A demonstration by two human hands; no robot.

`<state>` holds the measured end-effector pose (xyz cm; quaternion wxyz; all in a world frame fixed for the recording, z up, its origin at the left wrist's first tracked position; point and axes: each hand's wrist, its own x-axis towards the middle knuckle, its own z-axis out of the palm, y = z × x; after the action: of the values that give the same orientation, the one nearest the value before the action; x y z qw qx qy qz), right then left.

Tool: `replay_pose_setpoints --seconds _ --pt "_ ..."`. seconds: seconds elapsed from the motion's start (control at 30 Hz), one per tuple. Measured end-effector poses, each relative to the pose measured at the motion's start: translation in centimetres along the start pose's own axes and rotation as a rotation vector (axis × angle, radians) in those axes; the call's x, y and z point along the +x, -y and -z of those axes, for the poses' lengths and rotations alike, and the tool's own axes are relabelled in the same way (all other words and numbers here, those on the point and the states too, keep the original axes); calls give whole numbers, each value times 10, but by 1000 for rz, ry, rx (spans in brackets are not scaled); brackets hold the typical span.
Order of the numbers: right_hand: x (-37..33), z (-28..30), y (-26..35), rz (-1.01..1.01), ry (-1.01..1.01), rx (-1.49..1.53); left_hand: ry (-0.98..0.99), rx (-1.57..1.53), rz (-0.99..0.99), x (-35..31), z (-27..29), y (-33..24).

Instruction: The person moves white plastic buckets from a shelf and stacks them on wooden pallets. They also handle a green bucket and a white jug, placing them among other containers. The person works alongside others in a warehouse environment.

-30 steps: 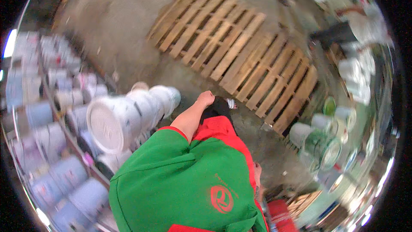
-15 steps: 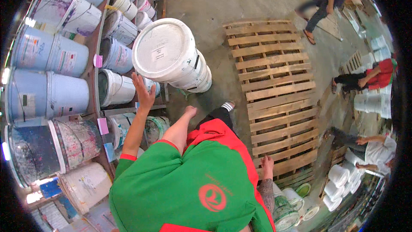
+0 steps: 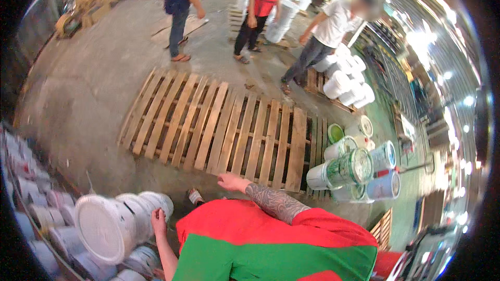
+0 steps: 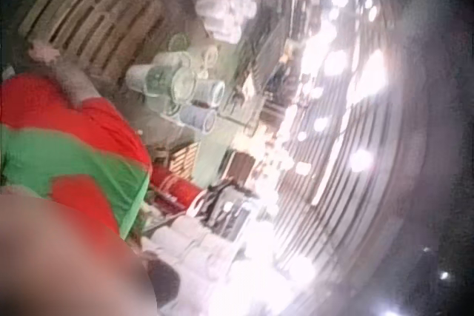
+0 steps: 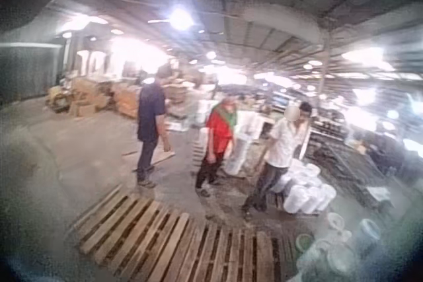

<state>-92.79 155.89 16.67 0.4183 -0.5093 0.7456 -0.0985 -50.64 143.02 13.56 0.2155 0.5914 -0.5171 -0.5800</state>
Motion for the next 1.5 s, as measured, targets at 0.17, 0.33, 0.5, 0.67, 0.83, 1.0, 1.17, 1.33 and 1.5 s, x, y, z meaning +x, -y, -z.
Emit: replay_pose_setpoints --seconds 0.17,0.33,0.5,0.67,0.83,1.0,1.17,1.33,1.5 --pt "-44 -31 -87 -158 -43 7 -105 307 -365 9 10 -140" --pt "-116 -58 -163 -520 13 183 -467 101 -855 3 83 -267" --pt "-155 -94 -193 -524 -142 88 -704 892 -873 33 136 -273" --pt "-134 -125 -183 -679 -360 276 -691 1274 -627 57 123 -225" --pt "-129 -120 -160 -689 -323 353 -580 1270 -580 62 122 -238" --pt "-149 -107 -146 -715 -348 386 -391 1375 -540 70 119 -235" --pt "-167 -116 -155 -774 -337 428 -384 1361 -544 75 120 -224" --pt "-181 -126 -168 -770 -366 472 -367 1308 -496 76 123 -223" --pt "-186 -130 -172 -802 -407 512 -369 1273 -525 81 123 -218"
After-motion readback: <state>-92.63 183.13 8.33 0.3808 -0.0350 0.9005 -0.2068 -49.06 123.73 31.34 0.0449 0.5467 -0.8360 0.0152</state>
